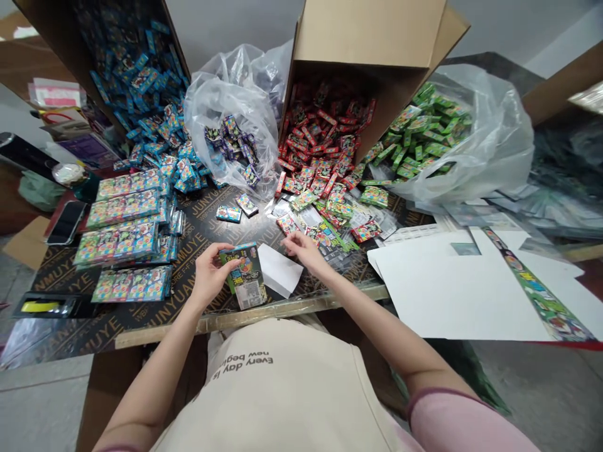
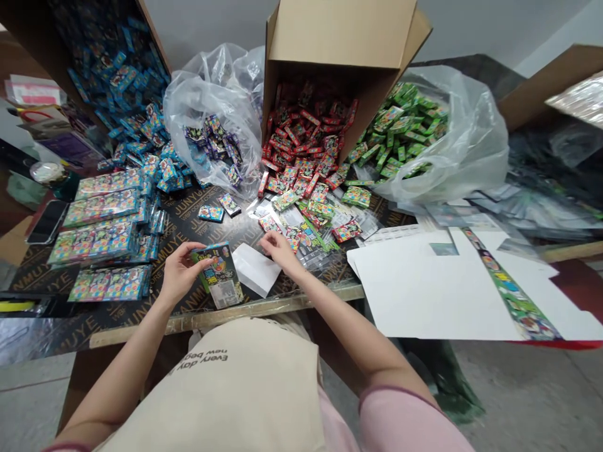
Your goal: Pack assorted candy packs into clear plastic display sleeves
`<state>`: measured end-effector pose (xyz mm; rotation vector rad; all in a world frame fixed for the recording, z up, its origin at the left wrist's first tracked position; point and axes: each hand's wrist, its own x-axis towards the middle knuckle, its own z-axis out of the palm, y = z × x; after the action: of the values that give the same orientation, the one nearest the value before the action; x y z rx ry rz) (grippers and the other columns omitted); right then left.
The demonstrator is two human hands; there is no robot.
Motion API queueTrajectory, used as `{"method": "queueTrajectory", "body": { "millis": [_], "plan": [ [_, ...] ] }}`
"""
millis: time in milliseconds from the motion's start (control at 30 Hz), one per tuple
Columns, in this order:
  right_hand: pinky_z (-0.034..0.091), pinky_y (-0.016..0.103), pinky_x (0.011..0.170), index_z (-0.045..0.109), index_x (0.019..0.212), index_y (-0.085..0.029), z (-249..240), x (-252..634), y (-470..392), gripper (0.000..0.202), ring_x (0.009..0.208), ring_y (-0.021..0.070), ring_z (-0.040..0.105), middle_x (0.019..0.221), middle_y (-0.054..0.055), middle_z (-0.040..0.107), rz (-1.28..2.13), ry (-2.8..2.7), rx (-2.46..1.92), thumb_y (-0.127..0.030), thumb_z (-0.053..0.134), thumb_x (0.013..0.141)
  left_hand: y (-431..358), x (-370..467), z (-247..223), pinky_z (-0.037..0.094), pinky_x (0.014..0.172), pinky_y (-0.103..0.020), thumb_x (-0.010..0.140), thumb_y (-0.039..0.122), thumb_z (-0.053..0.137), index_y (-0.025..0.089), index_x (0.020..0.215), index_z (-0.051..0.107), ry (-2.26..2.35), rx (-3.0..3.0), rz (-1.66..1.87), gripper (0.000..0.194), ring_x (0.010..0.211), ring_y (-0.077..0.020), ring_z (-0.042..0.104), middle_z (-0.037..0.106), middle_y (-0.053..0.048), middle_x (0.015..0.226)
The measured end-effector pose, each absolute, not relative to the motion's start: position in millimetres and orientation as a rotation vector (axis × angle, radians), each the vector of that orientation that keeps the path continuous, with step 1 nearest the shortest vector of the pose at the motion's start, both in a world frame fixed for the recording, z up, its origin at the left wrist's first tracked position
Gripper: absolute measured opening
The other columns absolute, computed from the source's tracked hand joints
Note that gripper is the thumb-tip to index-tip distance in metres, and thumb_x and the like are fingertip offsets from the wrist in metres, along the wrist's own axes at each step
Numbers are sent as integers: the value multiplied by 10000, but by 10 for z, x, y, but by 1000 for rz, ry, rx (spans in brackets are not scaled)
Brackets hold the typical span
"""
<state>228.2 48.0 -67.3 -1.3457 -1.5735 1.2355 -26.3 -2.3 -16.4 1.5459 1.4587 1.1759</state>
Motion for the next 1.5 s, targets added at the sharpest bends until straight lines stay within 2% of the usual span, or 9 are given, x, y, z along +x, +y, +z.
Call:
{"method": "queueTrajectory", "body": {
  "millis": [233,467,767,933,1033,1100,1233,1333,1500],
  "plan": [
    [426,273,772,584,698,-173,447,1947,767,210,1020,192,581,983,69,658,1462,-1966,-927,-355,651,779,-75,-166,8,490,690,-284,766,245,717,176,757,659,1290,1793,1202,91,760,-164,642,692,-46,817],
    [364,211,578,621,740,-150,621,1596,851,88,599,83,500,661,-32,595,1536,-2560,-719,-210,618,804,-153,-200,133,436,614,-253,730,172,628,179,800,633,1308,1799,1096,71,788,-169,636,695,-50,856],
    [290,203,514,590,639,-153,672,1495,875,122,521,65,420,546,-61,516,1312,-2753,-748,-122,623,752,-146,-144,52,390,584,-256,687,305,749,167,747,624,1380,1707,1160,195,637,-132,558,664,-19,736],
    [331,221,567,621,696,-155,640,1367,784,67,540,86,467,554,-47,547,1199,-2729,-920,-104,634,737,-136,-58,14,421,616,-267,716,246,726,166,669,620,1435,1606,1262,141,633,-138,578,651,-9,675],
    [418,251,649,616,1062,-166,576,1429,698,287,649,140,577,696,-8,647,1145,-2500,-1071,-157,645,777,-119,-84,11,454,661,-275,738,247,719,173,694,630,1459,1609,1235,123,660,-146,598,656,-5,698],
    [460,326,803,533,1256,-194,465,1744,633,424,893,208,629,969,75,689,837,-2297,-1285,-238,609,841,-100,-145,7,468,697,-281,776,269,694,180,808,659,1496,1684,1184,100,707,-156,605,653,-10,753],
    [247,596,1067,339,1464,-213,27,3117,279,630,1416,382,234,1521,206,298,-105,-1414,-2185,-461,501,908,-26,-287,-72,471,734,-290,884,259,553,241,1221,617,1457,2040,1027,343,790,-172,591,600,-29,884],
    [146,697,1053,283,1500,-165,-403,4114,-201,683,1443,428,135,1556,267,184,80,-902,-2681,-519,409,930,34,-329,-143,471,721,-285,920,259,489,290,1194,654,1355,2223,944,321,797,-172,587,571,-39,936],
    [165,672,1057,265,1509,-183,-853,4593,-366,658,1380,378,301,1487,246,364,206,-1092,-2689,-528,331,953,31,-375,-96,468,761,-313,887,327,569,303,1151,667,1420,2231,995,283,809,-195,596,601,-28,920]
  ]
}}
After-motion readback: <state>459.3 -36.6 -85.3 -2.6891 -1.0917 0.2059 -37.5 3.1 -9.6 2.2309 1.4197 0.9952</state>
